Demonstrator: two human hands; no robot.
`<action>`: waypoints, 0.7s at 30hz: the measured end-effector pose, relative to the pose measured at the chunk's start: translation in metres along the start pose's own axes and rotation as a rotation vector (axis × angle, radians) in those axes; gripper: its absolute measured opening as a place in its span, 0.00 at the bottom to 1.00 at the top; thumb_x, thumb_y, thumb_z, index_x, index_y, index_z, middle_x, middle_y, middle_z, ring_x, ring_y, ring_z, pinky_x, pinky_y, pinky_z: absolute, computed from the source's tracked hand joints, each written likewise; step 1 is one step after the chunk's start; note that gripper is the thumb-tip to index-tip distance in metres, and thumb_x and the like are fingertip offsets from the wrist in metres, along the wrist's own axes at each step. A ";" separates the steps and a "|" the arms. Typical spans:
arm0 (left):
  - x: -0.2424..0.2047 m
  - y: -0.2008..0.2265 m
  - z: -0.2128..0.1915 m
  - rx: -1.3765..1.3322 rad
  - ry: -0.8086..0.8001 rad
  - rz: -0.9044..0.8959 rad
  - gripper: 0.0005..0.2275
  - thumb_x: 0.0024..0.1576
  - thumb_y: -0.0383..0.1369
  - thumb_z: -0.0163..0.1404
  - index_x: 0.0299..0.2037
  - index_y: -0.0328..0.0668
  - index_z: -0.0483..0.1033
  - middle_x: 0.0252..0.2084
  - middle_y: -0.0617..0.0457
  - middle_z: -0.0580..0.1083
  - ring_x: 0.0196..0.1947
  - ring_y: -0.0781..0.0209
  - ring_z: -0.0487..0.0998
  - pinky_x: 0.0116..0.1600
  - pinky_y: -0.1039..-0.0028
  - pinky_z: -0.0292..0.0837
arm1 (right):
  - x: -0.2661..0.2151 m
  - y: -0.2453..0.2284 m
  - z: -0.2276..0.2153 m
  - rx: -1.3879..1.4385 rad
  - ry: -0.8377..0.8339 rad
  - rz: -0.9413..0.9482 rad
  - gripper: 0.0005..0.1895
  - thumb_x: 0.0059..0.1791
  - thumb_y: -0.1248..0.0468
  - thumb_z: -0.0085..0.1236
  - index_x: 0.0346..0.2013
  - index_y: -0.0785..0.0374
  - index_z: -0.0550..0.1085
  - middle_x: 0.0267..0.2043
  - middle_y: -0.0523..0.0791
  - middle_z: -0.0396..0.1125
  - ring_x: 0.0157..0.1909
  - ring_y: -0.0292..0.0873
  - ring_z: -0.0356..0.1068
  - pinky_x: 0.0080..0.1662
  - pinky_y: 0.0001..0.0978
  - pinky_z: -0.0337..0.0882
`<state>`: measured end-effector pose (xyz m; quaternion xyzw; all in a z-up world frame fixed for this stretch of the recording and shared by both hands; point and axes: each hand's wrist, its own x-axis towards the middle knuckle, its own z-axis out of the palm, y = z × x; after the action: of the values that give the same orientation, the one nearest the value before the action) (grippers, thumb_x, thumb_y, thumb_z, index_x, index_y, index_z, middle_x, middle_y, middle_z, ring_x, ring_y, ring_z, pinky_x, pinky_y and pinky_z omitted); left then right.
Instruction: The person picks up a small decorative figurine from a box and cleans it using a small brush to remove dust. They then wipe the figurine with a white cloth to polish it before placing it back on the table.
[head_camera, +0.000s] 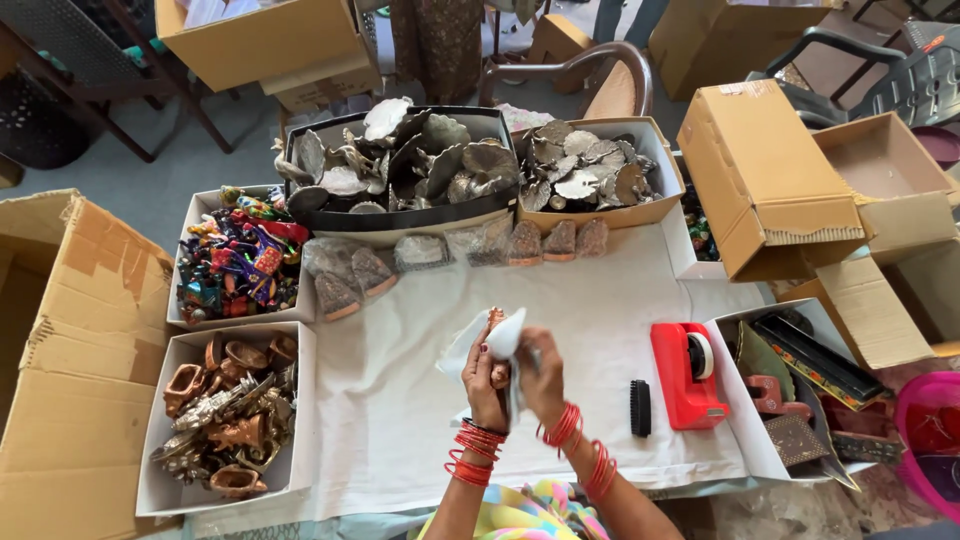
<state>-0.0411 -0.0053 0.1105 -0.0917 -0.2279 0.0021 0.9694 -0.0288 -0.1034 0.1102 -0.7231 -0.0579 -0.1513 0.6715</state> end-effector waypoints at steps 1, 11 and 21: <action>0.005 -0.002 0.006 -0.002 -0.003 -0.002 0.17 0.78 0.19 0.35 0.76 0.16 0.57 0.58 0.31 0.72 0.43 0.56 0.76 0.45 0.72 0.73 | -0.003 -0.014 -0.001 -0.001 0.002 -0.003 0.09 0.52 0.77 0.51 0.47 0.68 0.73 0.45 0.49 0.70 0.45 0.40 0.71 0.46 0.29 0.74; 0.000 -0.010 0.012 0.931 0.577 -0.030 0.20 0.67 0.33 0.42 0.66 0.28 0.67 0.64 0.42 0.72 0.62 0.56 0.73 0.65 0.69 0.68 | -0.007 -0.008 -0.025 -0.113 -0.089 -0.047 0.13 0.47 0.80 0.51 0.44 0.68 0.75 0.49 0.49 0.69 0.48 0.44 0.74 0.49 0.31 0.77; -0.008 -0.012 -0.003 0.907 0.580 -0.048 0.21 0.66 0.34 0.39 0.68 0.31 0.66 0.65 0.47 0.72 0.53 0.66 0.76 0.46 0.81 0.73 | -0.006 -0.036 -0.032 -0.286 -0.097 -0.244 0.13 0.46 0.78 0.55 0.42 0.65 0.78 0.48 0.47 0.72 0.49 0.48 0.73 0.47 0.35 0.76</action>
<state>-0.0477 -0.0178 0.1067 0.3444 0.0711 0.0527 0.9346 -0.0492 -0.1313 0.1445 -0.8053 -0.1551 -0.2034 0.5348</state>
